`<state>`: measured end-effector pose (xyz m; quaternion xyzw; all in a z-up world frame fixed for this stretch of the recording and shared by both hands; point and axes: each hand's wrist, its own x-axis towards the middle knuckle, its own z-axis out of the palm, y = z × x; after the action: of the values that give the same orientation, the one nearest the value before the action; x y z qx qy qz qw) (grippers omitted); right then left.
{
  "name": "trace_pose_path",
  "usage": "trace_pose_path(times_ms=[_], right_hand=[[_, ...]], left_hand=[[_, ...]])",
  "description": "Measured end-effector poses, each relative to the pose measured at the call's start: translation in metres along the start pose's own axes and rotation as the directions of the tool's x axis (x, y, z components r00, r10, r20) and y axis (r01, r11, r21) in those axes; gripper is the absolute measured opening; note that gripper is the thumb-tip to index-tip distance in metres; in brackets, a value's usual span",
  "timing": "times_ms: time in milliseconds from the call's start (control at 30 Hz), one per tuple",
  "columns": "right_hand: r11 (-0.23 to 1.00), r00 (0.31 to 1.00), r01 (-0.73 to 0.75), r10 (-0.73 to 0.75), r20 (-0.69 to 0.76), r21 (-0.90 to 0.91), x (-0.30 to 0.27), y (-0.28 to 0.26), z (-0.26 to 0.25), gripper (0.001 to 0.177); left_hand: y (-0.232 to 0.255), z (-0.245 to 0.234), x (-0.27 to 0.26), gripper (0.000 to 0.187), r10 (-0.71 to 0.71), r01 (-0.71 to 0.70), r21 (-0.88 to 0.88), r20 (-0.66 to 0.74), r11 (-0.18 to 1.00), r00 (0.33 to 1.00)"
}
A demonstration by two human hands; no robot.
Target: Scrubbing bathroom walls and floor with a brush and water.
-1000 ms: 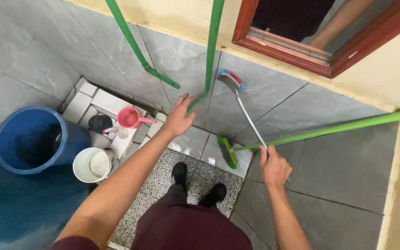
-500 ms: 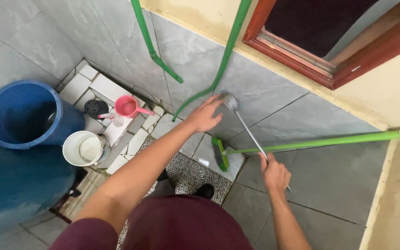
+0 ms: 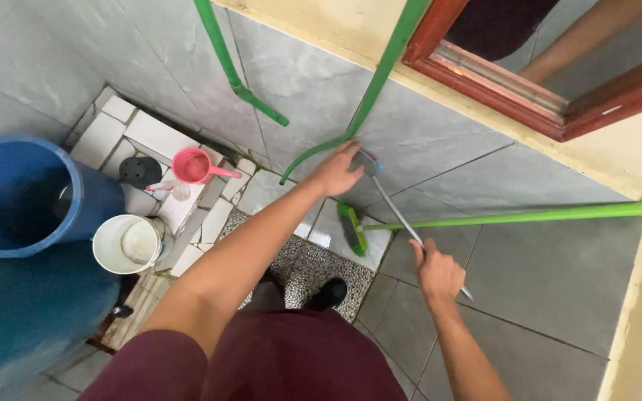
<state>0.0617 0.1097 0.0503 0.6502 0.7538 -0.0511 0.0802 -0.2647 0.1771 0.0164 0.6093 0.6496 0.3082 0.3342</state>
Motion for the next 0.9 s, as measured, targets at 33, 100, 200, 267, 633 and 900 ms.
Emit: trace_pose_path(times_ms=[33, 100, 200, 267, 633, 900], right_hand=[[1.000, 1.000, -0.010, 0.010, 0.011, -0.003, 0.003, -0.004, 0.006, 0.054], [0.999, 1.000, -0.020, 0.020, -0.010, -0.033, 0.011, -0.012, 0.018, 0.053], [0.994, 0.999, 0.024, -0.020, 0.040, -0.109, 0.026, -0.023, 0.016, 0.049], [0.994, 0.999, 0.028, -0.024, 0.036, -0.102, 0.017, -0.047, -0.005, 0.049], [0.979, 0.991, 0.076, -0.054, 0.122, -0.187, 0.013, -0.084, -0.043, 0.047], [0.983, 0.997, 0.075, -0.069, 0.044, -0.169, 0.006, -0.103, -0.060, 0.045]], left_hand=[[-0.013, 0.006, 0.004, 0.071, -0.003, 0.003, -0.006, 0.014, 1.000, 1.000], [-0.038, 0.016, 0.014, 0.076, 0.001, -0.002, -0.052, -0.029, 0.999, 1.000], [-0.036, 0.000, 0.016, 0.082, -0.085, 0.072, -0.180, -0.067, 0.981, 0.994], [-0.049, -0.010, 0.021, 0.082, -0.127, 0.106, -0.224, -0.081, 0.969, 0.989], [-0.096, -0.054, 0.009, 0.088, -0.219, 0.134, -0.363, -0.203, 0.922, 0.954], [-0.118, -0.081, -0.006, 0.091, -0.209, 0.121, -0.395, -0.188, 0.911, 0.960]])
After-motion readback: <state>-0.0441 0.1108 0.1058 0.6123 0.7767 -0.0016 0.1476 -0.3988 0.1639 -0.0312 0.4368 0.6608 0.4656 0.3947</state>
